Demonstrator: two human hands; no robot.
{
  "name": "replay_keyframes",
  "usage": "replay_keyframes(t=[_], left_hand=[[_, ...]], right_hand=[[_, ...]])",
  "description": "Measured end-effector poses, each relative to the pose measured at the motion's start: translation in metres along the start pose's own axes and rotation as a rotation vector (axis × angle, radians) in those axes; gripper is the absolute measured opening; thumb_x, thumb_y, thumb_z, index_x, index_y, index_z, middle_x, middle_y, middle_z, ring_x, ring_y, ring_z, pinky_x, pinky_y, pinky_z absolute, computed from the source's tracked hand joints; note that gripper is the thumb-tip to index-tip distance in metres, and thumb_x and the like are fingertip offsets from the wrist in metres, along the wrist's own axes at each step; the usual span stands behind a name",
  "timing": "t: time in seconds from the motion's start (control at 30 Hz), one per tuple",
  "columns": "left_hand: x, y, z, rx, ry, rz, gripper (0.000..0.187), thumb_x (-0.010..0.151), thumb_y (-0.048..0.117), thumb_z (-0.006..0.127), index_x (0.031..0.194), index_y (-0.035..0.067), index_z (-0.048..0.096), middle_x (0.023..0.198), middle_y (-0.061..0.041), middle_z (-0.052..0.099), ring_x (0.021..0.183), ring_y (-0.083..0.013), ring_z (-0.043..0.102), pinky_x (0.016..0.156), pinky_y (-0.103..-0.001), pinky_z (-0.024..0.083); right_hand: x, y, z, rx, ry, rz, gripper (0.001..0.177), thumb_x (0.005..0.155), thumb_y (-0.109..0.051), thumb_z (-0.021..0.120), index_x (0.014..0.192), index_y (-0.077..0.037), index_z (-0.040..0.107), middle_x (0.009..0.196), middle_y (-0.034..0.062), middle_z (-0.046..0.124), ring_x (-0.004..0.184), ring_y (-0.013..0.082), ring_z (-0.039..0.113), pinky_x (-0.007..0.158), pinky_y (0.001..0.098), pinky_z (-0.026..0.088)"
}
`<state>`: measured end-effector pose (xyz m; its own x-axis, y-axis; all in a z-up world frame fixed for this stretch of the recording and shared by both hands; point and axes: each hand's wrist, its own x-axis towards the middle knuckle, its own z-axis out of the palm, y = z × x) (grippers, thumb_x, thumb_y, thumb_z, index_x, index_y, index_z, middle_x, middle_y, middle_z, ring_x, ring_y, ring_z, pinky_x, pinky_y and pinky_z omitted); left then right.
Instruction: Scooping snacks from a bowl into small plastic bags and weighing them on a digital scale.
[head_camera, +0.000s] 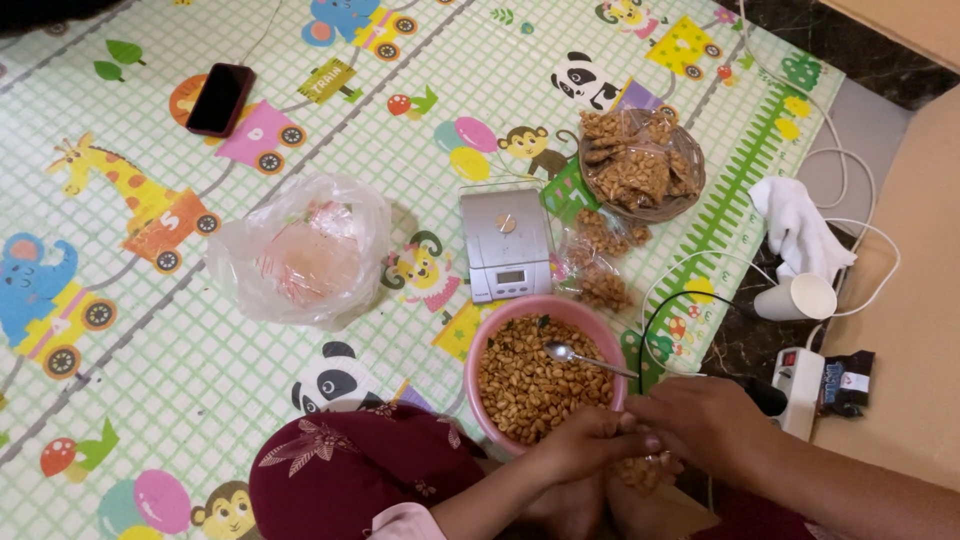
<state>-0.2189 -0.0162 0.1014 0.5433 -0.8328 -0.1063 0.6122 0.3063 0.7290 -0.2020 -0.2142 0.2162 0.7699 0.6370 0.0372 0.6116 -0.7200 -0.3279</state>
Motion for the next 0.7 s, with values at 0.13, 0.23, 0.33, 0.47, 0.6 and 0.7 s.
replay_keyframes(t=[0.13,0.23,0.33,0.47,0.6,0.7], left_hand=[[-0.004,0.022,0.006,0.083,-0.027,0.053,0.025,0.108,0.011,0.059,0.130,0.001,0.065,0.121,-0.010,0.071,0.104,-0.0171,0.070,0.095,-0.025,0.057],[-0.004,0.037,0.009,0.029,0.069,0.003,0.039,0.096,0.003,0.064,0.135,0.002,0.059,0.121,-0.012,0.070,0.116,-0.0209,0.069,0.105,-0.031,0.057],[0.003,0.032,0.002,0.033,0.199,0.433,0.025,0.094,0.000,0.068,0.114,0.013,0.069,0.143,-0.008,0.056,0.124,-0.0230,0.060,0.115,-0.034,0.052],[-0.007,0.050,0.010,0.106,0.528,0.193,0.030,0.090,0.012,0.074,0.120,0.008,0.072,0.097,-0.005,0.073,0.073,-0.0088,0.060,0.067,-0.023,0.048],[-0.008,0.051,0.014,0.072,0.576,0.215,0.023,0.088,0.011,0.078,0.108,0.005,0.068,0.098,-0.007,0.075,0.085,-0.0122,0.070,0.079,-0.024,0.057],[-0.008,0.049,0.012,-0.064,0.592,0.120,0.054,0.087,0.007,0.076,0.138,0.001,0.058,0.095,-0.010,0.071,0.067,-0.0085,0.061,0.053,-0.015,0.043]], right_hand=[[0.013,0.001,-0.014,0.061,0.107,0.192,0.034,0.073,-0.032,0.082,0.104,-0.020,0.081,0.085,0.0000,0.083,0.060,0.0194,0.077,0.049,0.0327,0.056],[0.027,0.006,-0.023,0.217,-0.011,0.671,0.055,0.078,-0.047,0.075,0.130,-0.030,0.069,0.047,-0.0012,0.057,0.038,0.0123,0.053,0.041,0.0293,0.041],[0.033,0.007,-0.016,0.716,-0.035,0.848,0.054,0.094,-0.034,0.057,0.144,-0.015,0.055,0.089,0.0082,0.072,0.072,0.0194,0.072,0.066,0.0326,0.057],[0.020,0.006,0.016,0.865,-0.132,0.857,0.052,0.078,-0.021,0.082,0.127,-0.009,0.067,0.111,0.0080,0.078,0.102,0.0181,0.074,0.084,0.0317,0.060],[0.024,0.012,0.019,0.957,-0.105,0.903,0.025,0.081,-0.006,0.083,0.104,0.002,0.079,0.095,0.0141,0.086,0.084,0.0192,0.080,0.077,0.0283,0.062],[0.032,0.014,0.008,0.973,-0.069,0.976,0.021,0.078,-0.004,0.087,0.092,0.005,0.075,0.084,0.0172,0.081,0.078,0.0233,0.076,0.076,0.0333,0.062]])
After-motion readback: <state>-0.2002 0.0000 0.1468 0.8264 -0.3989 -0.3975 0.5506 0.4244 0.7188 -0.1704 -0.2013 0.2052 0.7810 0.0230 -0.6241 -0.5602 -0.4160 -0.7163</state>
